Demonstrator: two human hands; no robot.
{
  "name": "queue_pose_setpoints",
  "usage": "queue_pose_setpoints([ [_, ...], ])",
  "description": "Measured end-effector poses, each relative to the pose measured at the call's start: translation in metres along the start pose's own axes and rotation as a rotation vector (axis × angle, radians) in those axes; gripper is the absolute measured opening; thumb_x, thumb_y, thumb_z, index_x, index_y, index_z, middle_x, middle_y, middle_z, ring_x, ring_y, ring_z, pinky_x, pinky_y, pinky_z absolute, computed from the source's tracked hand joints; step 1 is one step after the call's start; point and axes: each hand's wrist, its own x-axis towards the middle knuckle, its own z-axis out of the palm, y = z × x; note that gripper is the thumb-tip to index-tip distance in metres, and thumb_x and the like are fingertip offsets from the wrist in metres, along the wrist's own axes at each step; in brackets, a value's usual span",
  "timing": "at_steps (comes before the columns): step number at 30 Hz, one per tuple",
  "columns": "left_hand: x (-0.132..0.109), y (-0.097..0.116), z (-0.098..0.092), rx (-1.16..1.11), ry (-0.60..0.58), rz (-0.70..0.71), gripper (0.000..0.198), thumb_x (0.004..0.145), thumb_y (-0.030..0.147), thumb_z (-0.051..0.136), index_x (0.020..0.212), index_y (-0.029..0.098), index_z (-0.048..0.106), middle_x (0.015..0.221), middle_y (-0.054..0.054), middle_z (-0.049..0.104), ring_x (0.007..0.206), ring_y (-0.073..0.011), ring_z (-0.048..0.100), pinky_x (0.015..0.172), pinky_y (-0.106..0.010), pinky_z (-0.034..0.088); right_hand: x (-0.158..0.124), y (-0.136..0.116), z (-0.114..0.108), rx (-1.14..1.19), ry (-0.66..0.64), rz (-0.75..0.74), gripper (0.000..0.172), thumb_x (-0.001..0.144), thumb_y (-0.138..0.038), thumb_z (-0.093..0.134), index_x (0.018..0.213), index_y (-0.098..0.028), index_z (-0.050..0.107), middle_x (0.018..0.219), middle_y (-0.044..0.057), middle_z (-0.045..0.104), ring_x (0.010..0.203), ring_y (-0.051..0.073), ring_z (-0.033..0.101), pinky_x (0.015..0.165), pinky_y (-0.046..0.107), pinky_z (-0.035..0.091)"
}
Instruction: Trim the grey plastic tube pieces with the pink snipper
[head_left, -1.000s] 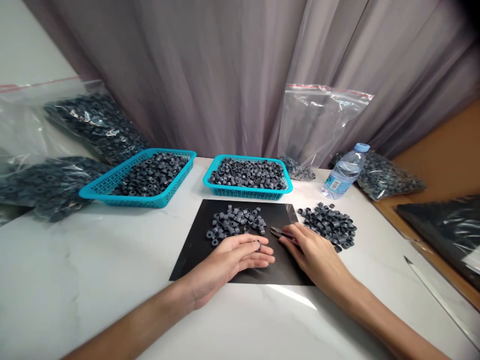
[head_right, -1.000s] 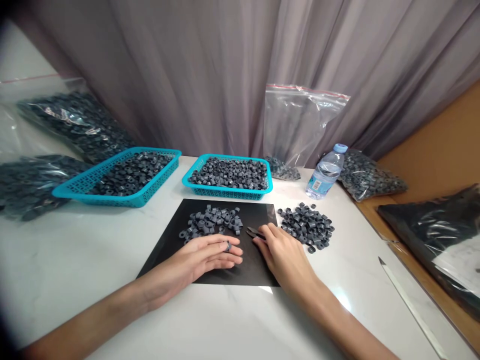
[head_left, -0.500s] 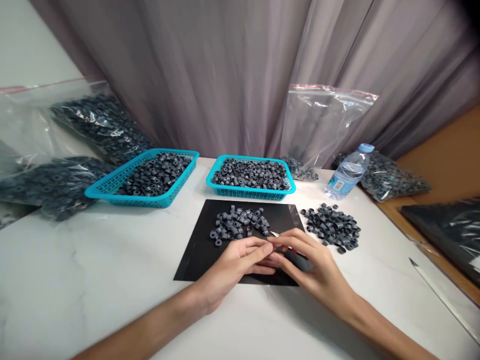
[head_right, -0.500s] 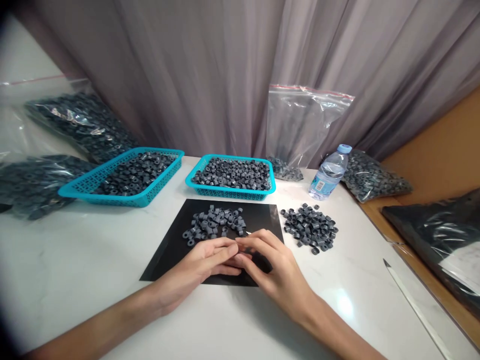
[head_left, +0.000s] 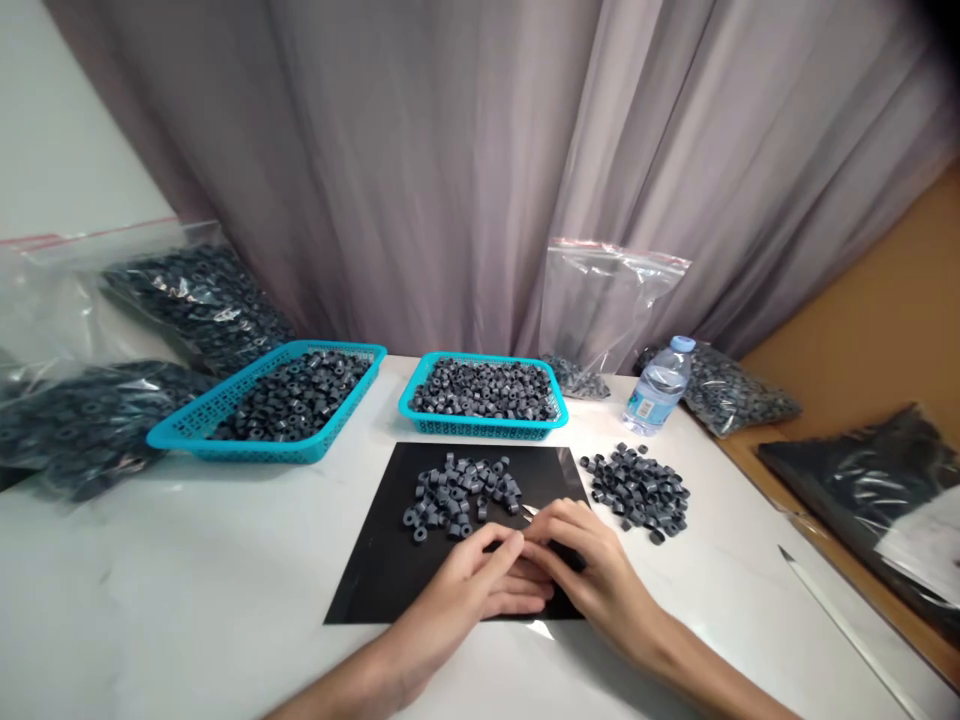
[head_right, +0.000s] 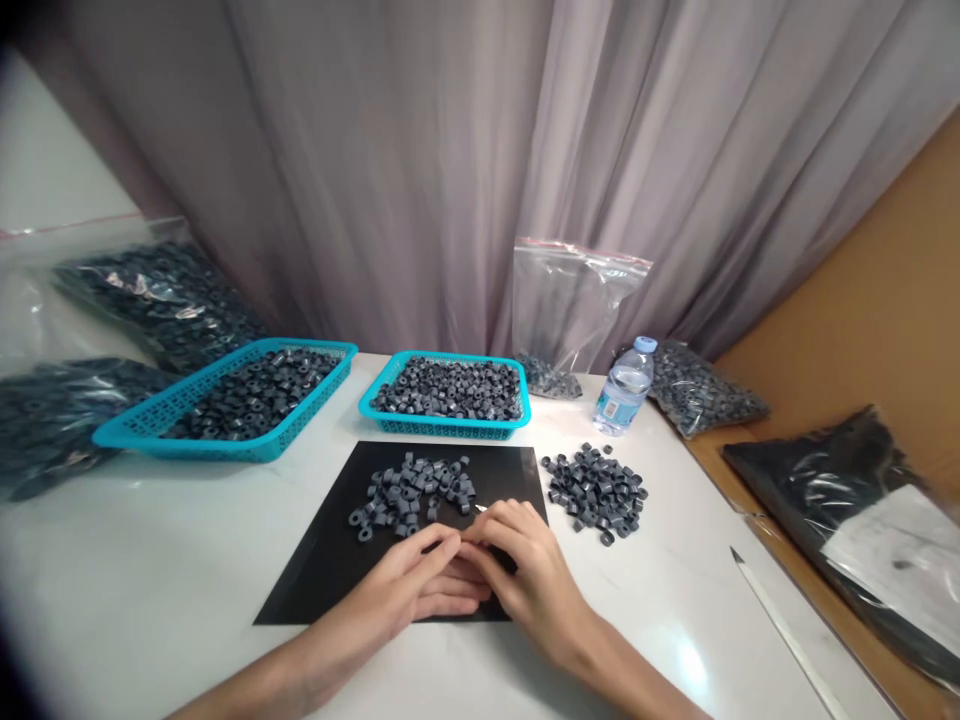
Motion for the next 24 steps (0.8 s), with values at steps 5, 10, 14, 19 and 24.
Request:
queue_pose_setpoints([
  [5,-0.003,0.012,-0.010,0.348,0.099,0.267,0.044,0.098,0.061,0.045,0.110,0.021,0.059,0.080,-0.005,0.072,0.067,-0.0192,0.066,0.064,-0.030,0.050,0.084,0.025,-0.063,-0.211,0.351,-0.151,0.014,0.100,-0.028,0.057,0.095,-0.021,0.069,0.089,0.006,0.070,0.085,0.020,0.063,0.081,0.034,0.050],
  [10,-0.003,0.034,-0.032,0.868,0.140,0.493,0.025,0.102,0.042,0.048,0.098,0.027,0.069,0.092,-0.003,0.069,0.088,-0.0211,0.064,0.087,-0.030,0.045,0.210,0.046,-0.160,-0.612,0.701,-0.105,0.024,0.103,-0.033,0.047,0.099,-0.019,0.066,0.099,0.010,0.065,0.093,0.022,0.060,0.088,0.037,0.047],
  [14,0.005,0.035,-0.051,1.097,0.194,0.615,0.022,0.101,0.037,0.051,0.098,0.026,0.069,0.099,-0.005,0.068,0.100,-0.0267,0.061,0.099,-0.039,0.040,0.271,0.067,-0.199,-0.752,0.632,0.185,0.026,0.102,-0.029,0.046,0.105,-0.015,0.068,0.115,0.018,0.064,0.106,0.028,0.058,0.088,0.040,0.045],
  [19,0.010,0.028,-0.062,1.294,0.211,0.591,0.022,0.097,0.042,0.060,0.110,0.025,0.065,0.109,-0.005,0.065,0.106,-0.0285,0.060,0.097,-0.043,0.045,0.288,0.087,-0.221,-0.700,0.379,0.443,0.048,0.103,-0.040,0.041,0.107,-0.001,0.070,0.109,0.021,0.066,0.103,0.022,0.061,0.088,0.037,0.040],
  [24,0.014,0.022,-0.064,1.455,0.220,0.609,0.025,0.096,0.039,0.063,0.115,0.023,0.062,0.111,-0.006,0.063,0.108,-0.0301,0.059,0.096,-0.046,0.048,0.288,0.101,-0.232,-0.659,0.205,0.380,0.029,0.088,-0.036,0.071,0.080,-0.008,0.074,0.074,0.011,0.068,0.084,0.021,0.060,0.084,0.040,0.045],
])
